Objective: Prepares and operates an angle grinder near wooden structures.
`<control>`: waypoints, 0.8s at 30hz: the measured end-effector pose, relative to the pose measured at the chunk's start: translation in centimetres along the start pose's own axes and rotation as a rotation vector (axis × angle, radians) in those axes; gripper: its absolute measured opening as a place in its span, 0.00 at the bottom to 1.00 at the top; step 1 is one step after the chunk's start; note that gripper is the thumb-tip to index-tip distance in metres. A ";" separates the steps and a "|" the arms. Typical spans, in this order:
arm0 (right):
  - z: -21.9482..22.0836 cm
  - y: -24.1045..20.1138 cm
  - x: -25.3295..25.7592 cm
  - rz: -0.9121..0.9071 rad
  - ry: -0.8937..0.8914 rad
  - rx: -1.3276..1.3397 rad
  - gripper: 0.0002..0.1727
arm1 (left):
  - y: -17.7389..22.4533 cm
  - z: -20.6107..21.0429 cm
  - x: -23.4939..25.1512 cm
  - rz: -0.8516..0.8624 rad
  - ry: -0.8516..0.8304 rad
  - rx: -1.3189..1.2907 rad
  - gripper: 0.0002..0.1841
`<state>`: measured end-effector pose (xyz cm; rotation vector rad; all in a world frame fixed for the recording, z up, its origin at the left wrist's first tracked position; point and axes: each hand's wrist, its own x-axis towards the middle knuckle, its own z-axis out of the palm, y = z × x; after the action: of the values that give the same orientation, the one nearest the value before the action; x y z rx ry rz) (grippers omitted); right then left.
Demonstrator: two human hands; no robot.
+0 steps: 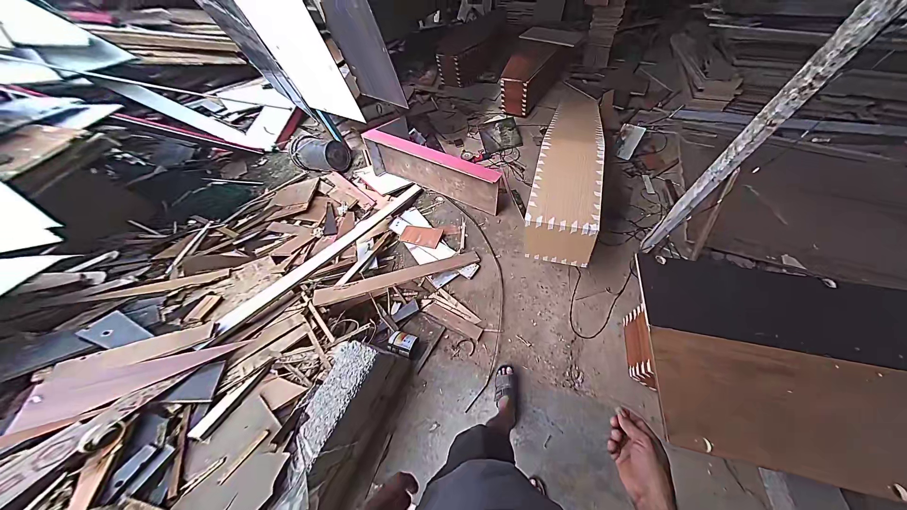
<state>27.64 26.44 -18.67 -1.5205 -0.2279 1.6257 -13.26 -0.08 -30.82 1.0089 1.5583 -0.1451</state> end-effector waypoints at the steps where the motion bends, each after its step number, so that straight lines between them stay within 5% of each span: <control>1: 0.6 0.4 1.4 0.021 0.011 -0.003 0.05 | 1.3 -2.6 3.3 -0.097 0.000 -0.031 0.19; 6: 6.5 0.6 6.8 0.132 0.037 -0.061 0.08 | 6.6 -15.6 14.5 -0.118 0.231 -0.096 0.19; 11: 15.1 -3.5 11.5 0.115 0.027 -0.126 0.06 | 12.7 -24.8 18.7 -0.038 0.219 -0.153 0.20; 21: 29.7 -10.7 29.1 0.206 -0.122 -0.155 0.07 | 11.9 -29.9 25.6 -0.257 0.074 -0.040 0.19; 24: 35.1 -15.4 35.8 0.176 -0.178 -0.156 0.08 | 15.4 -31.8 26.7 -0.278 0.035 0.037 0.19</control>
<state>8.48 74.71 -26.06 -1.5482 -0.3331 1.9248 -24.50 42.14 -38.12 0.8230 1.7284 -0.3521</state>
